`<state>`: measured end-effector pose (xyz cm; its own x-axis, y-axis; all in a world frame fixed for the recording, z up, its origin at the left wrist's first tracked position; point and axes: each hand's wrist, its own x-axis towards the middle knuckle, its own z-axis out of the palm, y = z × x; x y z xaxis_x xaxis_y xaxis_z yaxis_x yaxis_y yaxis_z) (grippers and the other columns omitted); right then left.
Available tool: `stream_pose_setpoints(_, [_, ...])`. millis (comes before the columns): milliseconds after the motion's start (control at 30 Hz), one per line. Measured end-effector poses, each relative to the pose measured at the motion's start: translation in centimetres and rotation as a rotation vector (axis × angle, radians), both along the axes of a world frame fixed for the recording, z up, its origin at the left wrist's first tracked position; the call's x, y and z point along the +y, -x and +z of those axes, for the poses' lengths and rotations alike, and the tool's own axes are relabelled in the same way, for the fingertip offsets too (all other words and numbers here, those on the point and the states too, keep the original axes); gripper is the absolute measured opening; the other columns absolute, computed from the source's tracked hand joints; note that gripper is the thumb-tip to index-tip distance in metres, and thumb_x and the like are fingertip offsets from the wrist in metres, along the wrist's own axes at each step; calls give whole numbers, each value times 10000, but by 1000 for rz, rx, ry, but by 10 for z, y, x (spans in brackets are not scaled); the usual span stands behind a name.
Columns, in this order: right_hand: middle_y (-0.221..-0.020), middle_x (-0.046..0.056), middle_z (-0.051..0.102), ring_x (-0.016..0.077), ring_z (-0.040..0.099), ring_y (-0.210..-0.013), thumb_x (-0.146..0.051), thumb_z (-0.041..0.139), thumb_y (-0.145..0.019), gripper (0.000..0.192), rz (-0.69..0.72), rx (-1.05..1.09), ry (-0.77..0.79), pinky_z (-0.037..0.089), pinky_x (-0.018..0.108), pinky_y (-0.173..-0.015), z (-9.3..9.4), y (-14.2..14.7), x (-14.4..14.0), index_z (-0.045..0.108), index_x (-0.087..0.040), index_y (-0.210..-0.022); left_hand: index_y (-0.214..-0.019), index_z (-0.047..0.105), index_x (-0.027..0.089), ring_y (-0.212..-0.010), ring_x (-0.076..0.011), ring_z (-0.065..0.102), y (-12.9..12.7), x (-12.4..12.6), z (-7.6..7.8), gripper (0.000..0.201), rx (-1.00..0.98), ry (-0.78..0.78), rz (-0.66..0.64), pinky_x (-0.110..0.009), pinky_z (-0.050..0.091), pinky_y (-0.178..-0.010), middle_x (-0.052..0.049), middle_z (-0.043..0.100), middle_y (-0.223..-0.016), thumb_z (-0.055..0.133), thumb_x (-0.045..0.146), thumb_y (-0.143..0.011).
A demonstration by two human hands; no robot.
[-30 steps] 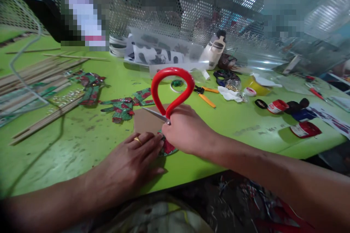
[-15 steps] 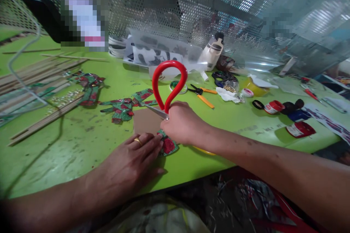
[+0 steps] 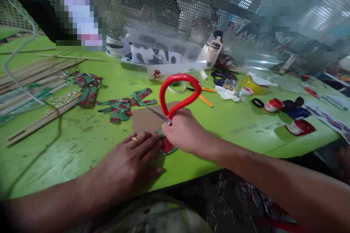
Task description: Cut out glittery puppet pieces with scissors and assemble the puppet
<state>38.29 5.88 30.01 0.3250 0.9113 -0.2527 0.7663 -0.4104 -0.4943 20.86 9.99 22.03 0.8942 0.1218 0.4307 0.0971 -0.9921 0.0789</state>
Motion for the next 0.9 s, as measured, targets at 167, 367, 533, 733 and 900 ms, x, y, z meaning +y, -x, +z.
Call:
stream_pose_setpoints(167, [-512, -27, 511, 128, 479, -532, -223, 582, -860, 321, 31, -81, -37, 355, 266, -562, -9, 0, -11, 443, -207, -572, -1126, 704, 72, -972, -316, 641, 1, 2, 3, 403, 61, 4, 18, -456, 563, -821, -145, 729, -1077, 635, 422, -939])
stream_pose_setpoints(367, [-525, -16, 559, 124, 484, -503, -217, 579, -840, 242, 170, -133, -39, 342, 265, -525, -1, -3, -4, 520, -199, -606, -1114, 705, 85, -950, -313, 643, 1, 3, 3, 380, 47, -13, -8, -464, 562, -798, -132, 732, -1064, 646, 416, -937])
stream_pose_setpoints(533, [-497, 40, 619, 148, 591, -519, -165, 570, -816, 314, -33, 80, 102, 455, 264, -567, 5, -7, 4, 539, -186, -504, -1085, 707, 72, -967, -329, 641, 1, 2, 2, 393, 35, -34, -8, -477, 565, -789, -155, 726, -1098, 627, 430, -945])
stream_pose_setpoints(733, [-506, 64, 655, 173, 637, -565, -180, 589, -800, 334, -19, 72, 73, 500, 288, -616, 21, -11, 1, 570, -184, -466, -1057, 713, 59, -957, -323, 647, 0, 0, 4, 398, 29, -56, -3, -464, 574, -805, -155, 733, -1058, 659, 431, -926])
stream_pose_setpoints(900, [-592, 62, 636, 203, 620, -617, -292, 601, -846, 342, -37, -129, -34, 468, 325, -628, 33, -25, 2, 600, -185, -522, -1043, 708, 59, -957, -333, 646, 0, 3, 2, 390, 16, -52, -18, -470, 585, -784, -172, 724, -1078, 663, 428, -923])
